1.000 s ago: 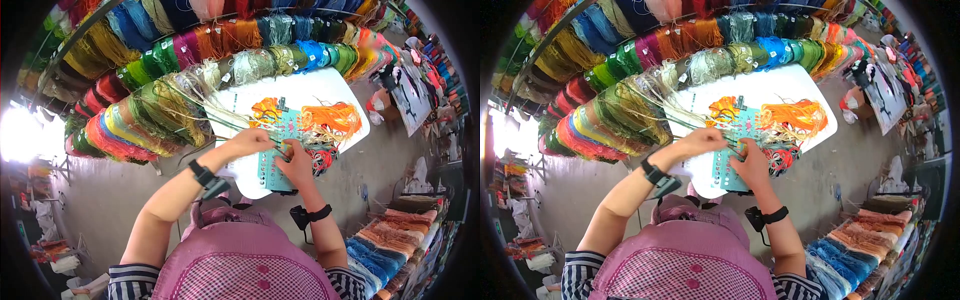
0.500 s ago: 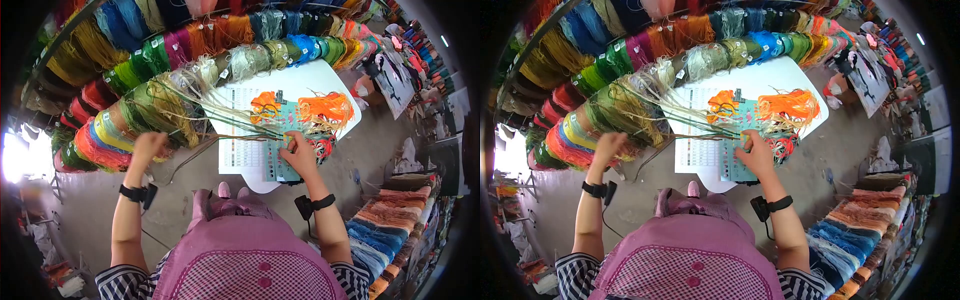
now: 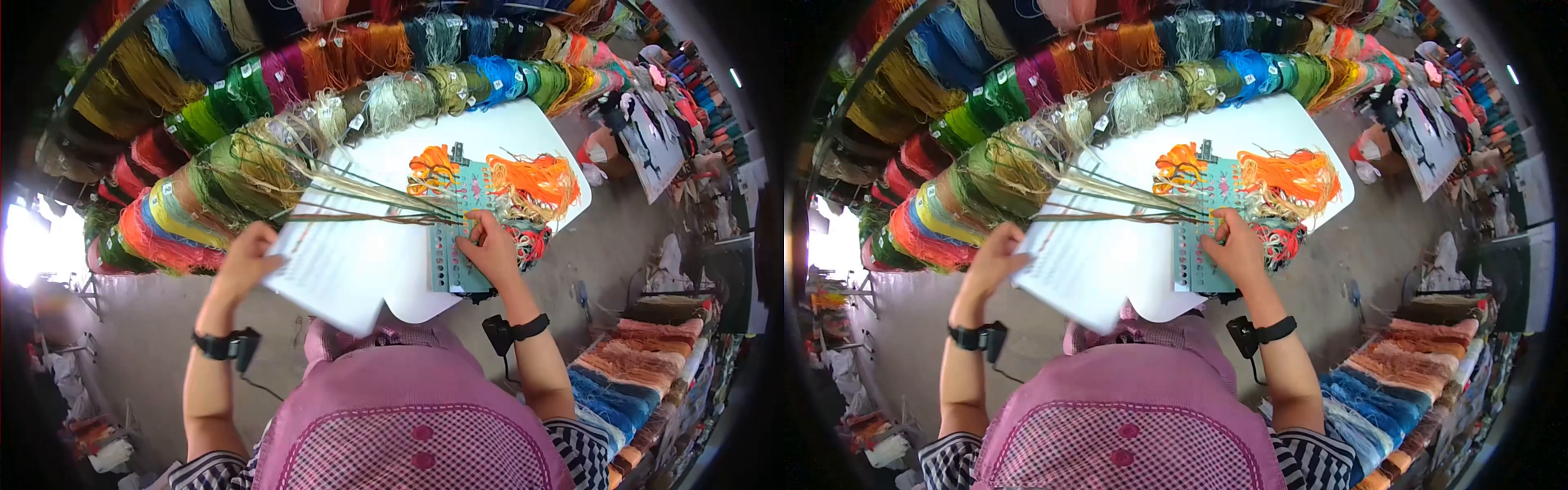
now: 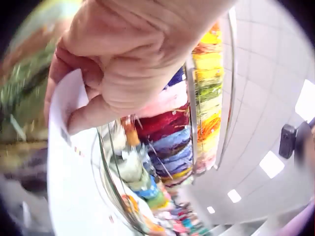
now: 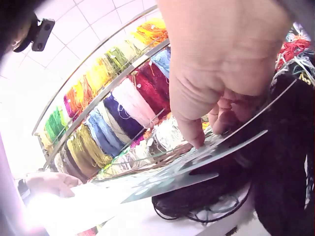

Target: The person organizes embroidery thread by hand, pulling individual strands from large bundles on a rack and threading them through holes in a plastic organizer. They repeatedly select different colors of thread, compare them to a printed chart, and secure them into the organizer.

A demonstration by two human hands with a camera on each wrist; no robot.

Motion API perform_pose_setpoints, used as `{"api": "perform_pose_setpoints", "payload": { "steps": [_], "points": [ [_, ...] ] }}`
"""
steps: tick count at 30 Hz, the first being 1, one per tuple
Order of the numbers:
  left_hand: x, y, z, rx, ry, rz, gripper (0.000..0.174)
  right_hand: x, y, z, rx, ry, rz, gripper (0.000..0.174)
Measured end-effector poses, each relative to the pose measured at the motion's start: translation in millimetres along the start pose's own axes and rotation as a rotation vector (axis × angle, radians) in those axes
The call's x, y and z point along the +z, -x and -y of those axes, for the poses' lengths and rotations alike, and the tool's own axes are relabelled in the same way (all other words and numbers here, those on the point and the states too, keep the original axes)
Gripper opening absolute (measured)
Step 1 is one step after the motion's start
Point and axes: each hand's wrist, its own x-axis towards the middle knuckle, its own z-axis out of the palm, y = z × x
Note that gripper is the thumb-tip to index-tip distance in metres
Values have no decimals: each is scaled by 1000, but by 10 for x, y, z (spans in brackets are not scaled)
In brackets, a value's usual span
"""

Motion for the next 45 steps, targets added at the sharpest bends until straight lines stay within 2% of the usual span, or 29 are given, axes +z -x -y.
{"api": "perform_pose_setpoints", "payload": {
  "steps": [2,3,4,5,6,7,10,11,12,13,14,15,16,17,18,21,22,24,25,26,28,29,30,32,33,37,39,42,45],
  "points": [
    [-456,295,-389,11,-641,-111,43,-44,-20,-10,82,-18,84,47],
    [-727,381,-323,113,-863,-248,40,-64,-26,-11,70,-32,90,46],
    [-1061,495,-288,115,-1196,-334,31,-62,-33,-26,59,-45,92,46],
    [-1302,607,-377,11,-1282,-348,26,-60,-39,-39,43,-32,103,46],
    [-1645,730,-361,26,-1360,-336,23,-66,-47,-48,25,-17,115,46],
    [-1734,815,-608,-148,-1274,-260,19,-66,-51,-55,14,-9,120,45],
    [-1957,1082,-1073,34,-995,-173,11,-72,-53,-102,-64,-3,111,44],
    [-1863,1155,-1235,-108,-585,-250,10,-81,-67,-129,-69,-37,140,43],
    [-1796,1165,-1280,-31,-413,-271,13,-93,-67,-121,-102,-54,142,43],
    [-1723,1129,-1299,10,-372,-327,16,-122,-59,-82,-103,-129,135,45],
    [-1621,1054,-1290,54,-330,-377,19,-143,-69,-2,-101,-202,128,47],
    [-1455,927,-1242,98,-105,-335,20,-170,-74,109,-121,-210,124,47],
    [-1252,764,-1200,142,121,-276,22,-222,-58,222,-133,-261,117,56],
    [-1021,630,-1195,143,203,-232,22,-263,-28,320,-137,-310,106,65],
    [-800,497,-1169,142,282,-178,23,-282,-4,429,-135,-310,91,65],
    [-232,35,-825,97,459,-77,17,-290,20,653,-323,-516,22,99],
    [-18,-83,-740,96,547,-32,16,-293,30,663,-310,-504,4,99],
    [304,-253,-517,68,566,29,14,-318,46,676,-451,-436,-134,103],
    [477,-272,-483,32,605,36,14,-352,75,685,-432,-494,-150,90],
    [627,-278,-433,-7,642,42,15,-387,87,630,-421,-483,-164,90],
    [841,-371,-175,-48,647,79,17,-445,111,522,-672,-35,-99,76],
    [925,-358,-95,-110,668,87,18,-453,170,550,-658,-38,-119,53],
    [1022,-311,-132,-175,688,94,20,-480,208,516,-641,-29,-126,53],
    [1135,-306,-68,-211,680,112,21,-518,278,435,-697,242,-139,40],
    [1180,-310,-34,-238,678,110,23,-487,280,400,-712,205,-216,31],
    [1284,-337,137,-232,649,72,27,-418,368,94,-655,235,-151,28],
    [1292,-376,298,-142,592,60,30,-378,387,34,-527,142,-66,23],
    [1275,-390,367,-120,502,27,33,-394,379,81,-530,72,-93,21],
    [1294,-398,309,-144,556,20,34,-431,319,120,-531,24,-117,19]
  ]
}}
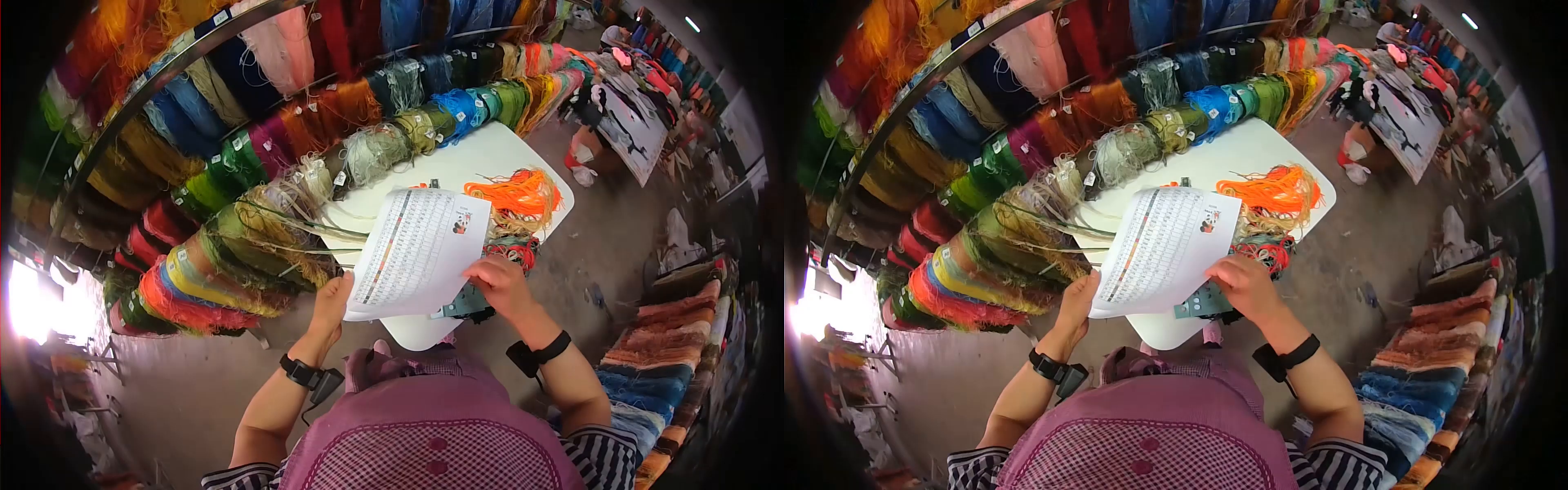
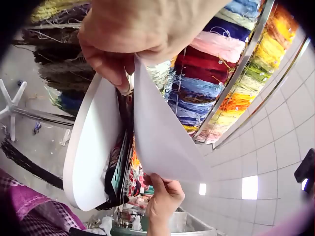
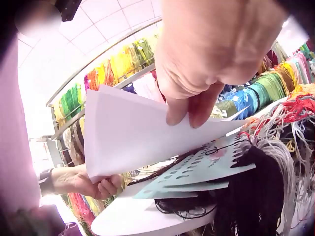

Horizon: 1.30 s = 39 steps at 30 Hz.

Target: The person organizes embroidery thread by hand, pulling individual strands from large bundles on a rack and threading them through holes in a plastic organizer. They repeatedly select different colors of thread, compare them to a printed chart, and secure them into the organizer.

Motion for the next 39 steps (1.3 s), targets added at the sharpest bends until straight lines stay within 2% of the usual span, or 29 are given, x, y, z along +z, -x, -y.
{"api": "perform_pose_setpoints", "payload": {
  "steps": [4,6,7,9,10,12,14,15,17,18,19,21,23,24,25,27,28,29,30,31,32,33,34,35,36,37,39],
  "points": [
    [-49,0,-83,-44,94,-35,34,-183,-80,-10,-9,-94,88,16],
    [-300,-119,27,12,-37,11,31,-318,-117,8,203,-125,-17,12],
    [-256,-20,-131,13,-38,12,31,-380,-177,46,203,-125,-18,12],
    [-208,168,-445,293,-1109,70,35,-536,-350,133,543,-424,-201,6],
    [-243,109,-460,731,-1261,77,47,-603,-444,182,545,-422,-203,6],
    [-132,-33,-675,942,-1232,63,55,-724,-676,274,366,-423,-363,7],
    [115,-178,-958,1025,-1022,52,62,-843,-856,347,357,-472,-385,8],
    [222,-255,-1062,1030,-1021,47,62,-906,-941,390,353,-518,-406,10],
    [380,-380,-1232,653,-728,217,59,-1009,-1085,468,372,-559,-418,12],
    [429,-377,-1337,509,-660,311,46,-1055,-1150,478,326,-575,-457,13],
    [469,-327,-1406,517,-660,313,46,-1092,-1211,472,281,-590,-498,14],
    [570,-127,-1558,354,-525,417,33,-1165,-1277,365,289,-543,-529,18],
    [632,95,-1662,371,-440,447,28,-1214,-1317,242,342,-545,-623,29],
    [631,177,-1700,390,-404,514,29,-1195,-1309,149,425,-527,-637,43],
    [631,241,-1751,410,-367,579,29,-1142,-1290,75,418,-526,-637,43],
    [604,329,-1851,380,-388,632,28,-952,-1220,-105,502,-595,-550,46],
    [631,377,-1861,383,-226,639,25,-760,-1170,-356,483,-636,-515,42],
    [671,429,-1883,388,-65,644,23,-791,-1059,-384,641,-540,-169,31],
    [734,501,-1939,379,30,609,22,-674,-1036,-310,693,-560,-41,27],
    [743,491,-1970,399,34,601,22,-559,-988,-85,576,-590,41,28],
    [739,468,-1998,438,69,528,20,-439,-874,25,758,-1202,-44,31],
    [733,442,-2019,478,106,450,19,-269,-722,25,818,-1251,-151,35],
    [750,391,-2043,699,0,310,18,-136,-630,-24,688,-886,3,42],
    [739,355,-2066,715,9,291,18,-56,-609,81,749,-910,28,43],
    [717,326,-2081,794,-38,149,16,10,-597,196,813,-933,55,46],
    [680,286,-2086,866,-87,8,15,31,-561,241,801,-931,73,46],
    [585,172,-2064,936,-154,-43,17,71,-484,318,968,-1245,152,52]
  ]
}}
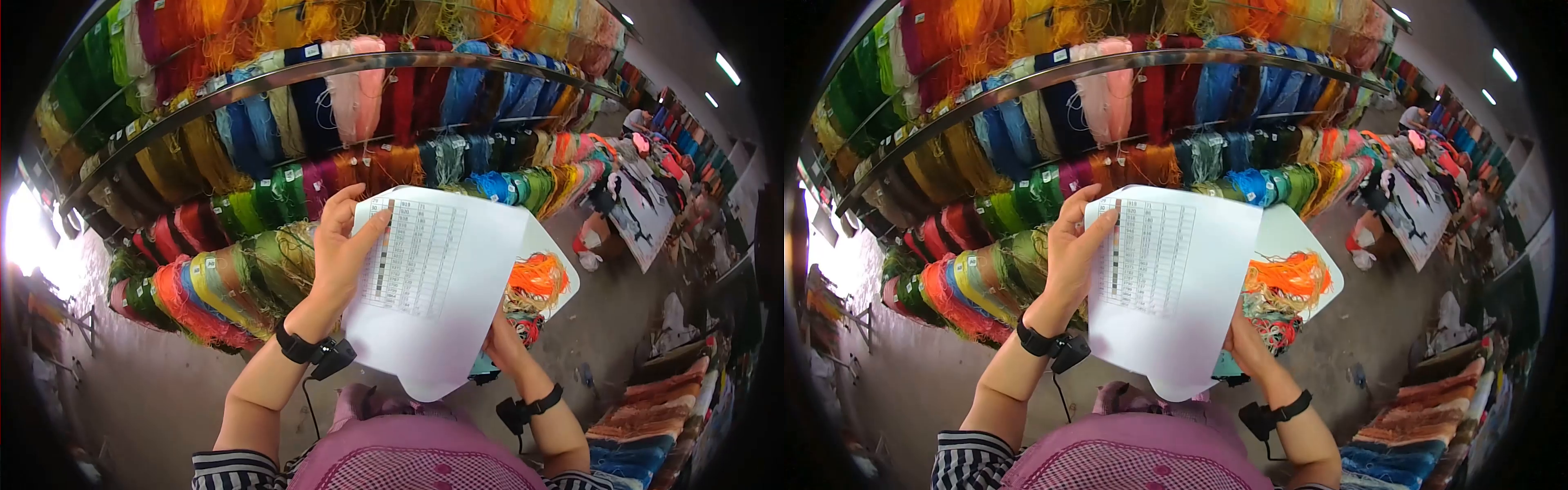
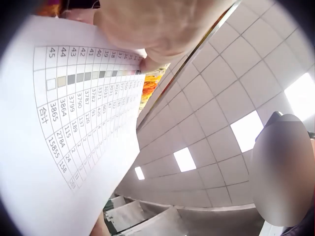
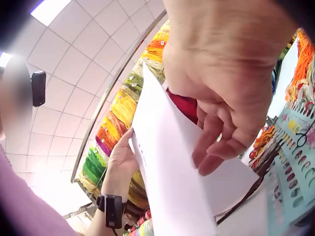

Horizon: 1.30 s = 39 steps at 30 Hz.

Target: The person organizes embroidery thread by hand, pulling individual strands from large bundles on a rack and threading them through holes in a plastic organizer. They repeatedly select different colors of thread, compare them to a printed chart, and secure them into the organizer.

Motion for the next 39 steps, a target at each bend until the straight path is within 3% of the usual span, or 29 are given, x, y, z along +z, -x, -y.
{"api": "perform_pose_setpoints", "payload": {
  "steps": [2,4,6,7,9,11,17,23,33,36,38,39],
  "points": [
    [5,-15,18,-97,208,-61,17,94,91,-82,-50,48,9,47],
    [-19,-22,27,-158,221,-61,17,91,97,-90,-100,93,10,43],
    [-32,-25,51,-222,237,-56,18,-4,59,-68,-251,302,177,38],
    [-30,-18,78,-212,256,-59,19,-4,46,-74,-249,300,172,38],
    [-9,-11,124,-207,277,-57,21,41,16,-88,-408,517,-14,33],
    [18,-10,155,-217,300,-122,27,217,82,17,-388,460,-31,34],
    [43,-22,203,-270,432,-54,39,291,62,24,-374,426,-79,40],
    [-119,-70,226,-431,349,97,25,200,32,-39,-428,379,-9,41],
    [-270,-38,479,-418,290,20,29,150,38,-32,-293,267,-7,39],
    [-286,85,504,-453,358,82,36,164,20,-17,-252,221,-18,40],
    [-343,337,596,-718,358,178,42,172,-11,-18,-292,223,-28,38],
    [-404,464,784,-665,340,266,38,168,-17,-35,-328,227,-40,35]
  ]
}}
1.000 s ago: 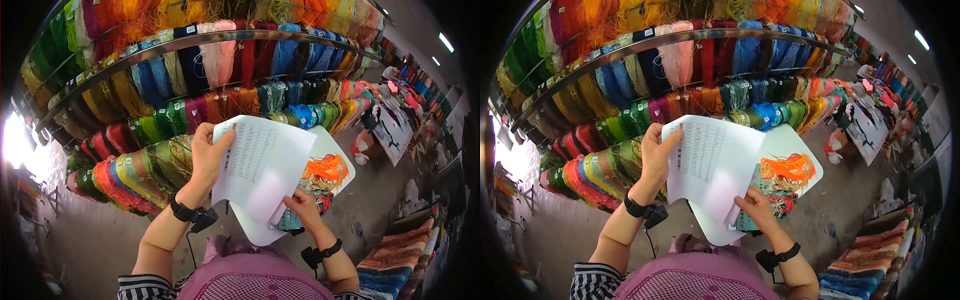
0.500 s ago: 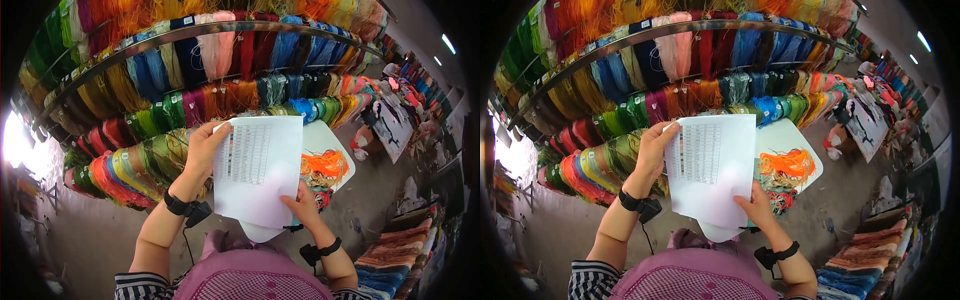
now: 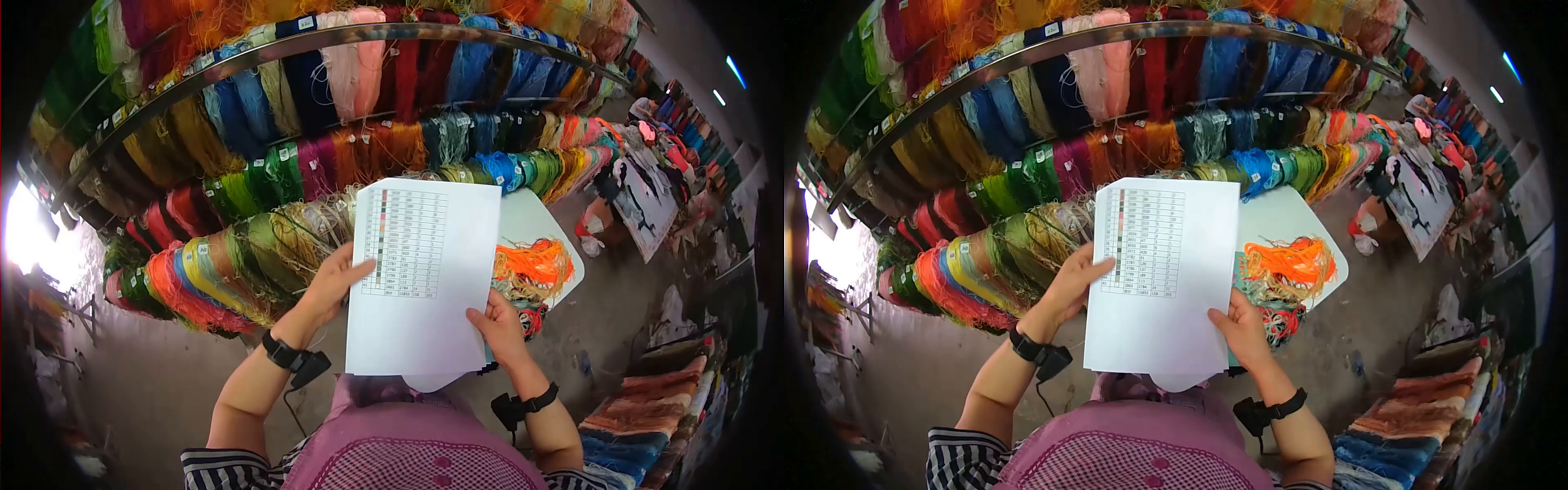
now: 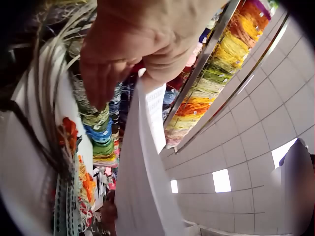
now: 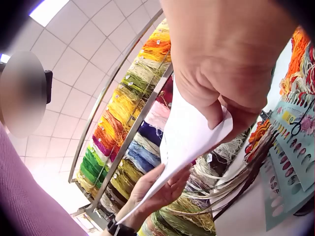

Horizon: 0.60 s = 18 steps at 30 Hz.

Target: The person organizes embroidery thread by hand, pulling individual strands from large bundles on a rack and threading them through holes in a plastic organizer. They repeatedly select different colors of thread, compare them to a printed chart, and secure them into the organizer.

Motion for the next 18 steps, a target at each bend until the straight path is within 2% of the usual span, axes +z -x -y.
{"api": "perform_pose_setpoints", "payload": {
  "steps": [1,3,4,6,7,9,10,11,13,17,18],
  "points": [
    [-46,34,71,-6,0,0,38,-47,-4,-4,6,-2,-3,35],
    [-99,111,116,4,50,27,36,-205,-21,6,71,791,-53,39],
    [-89,161,44,-8,52,-10,32,-235,-8,-8,73,790,-45,39],
    [-173,173,41,8,58,-45,31,-282,27,-53,-264,1526,-318,55],
    [-230,180,51,25,63,-71,31,-314,5,-91,-269,1524,-309,55],
    [-336,211,79,21,57,-96,31,-390,-92,-236,195,1311,-158,71],
    [-371,232,79,25,67,-98,31,-433,-145,-316,245,1208,-145,80],
    [-399,258,81,29,77,-100,30,-432,-170,-386,244,1209,-133,80],
    [-461,320,79,38,75,-135,31,-420,-190,-447,48,1210,-294,80],
    [-589,445,66,58,51,-206,31,-414,-285,-347,36,1209,-373,79],
    [-646,467,95,72,54,-216,31,-458,-328,-332,157,1054,-310,76]
  ]
}}
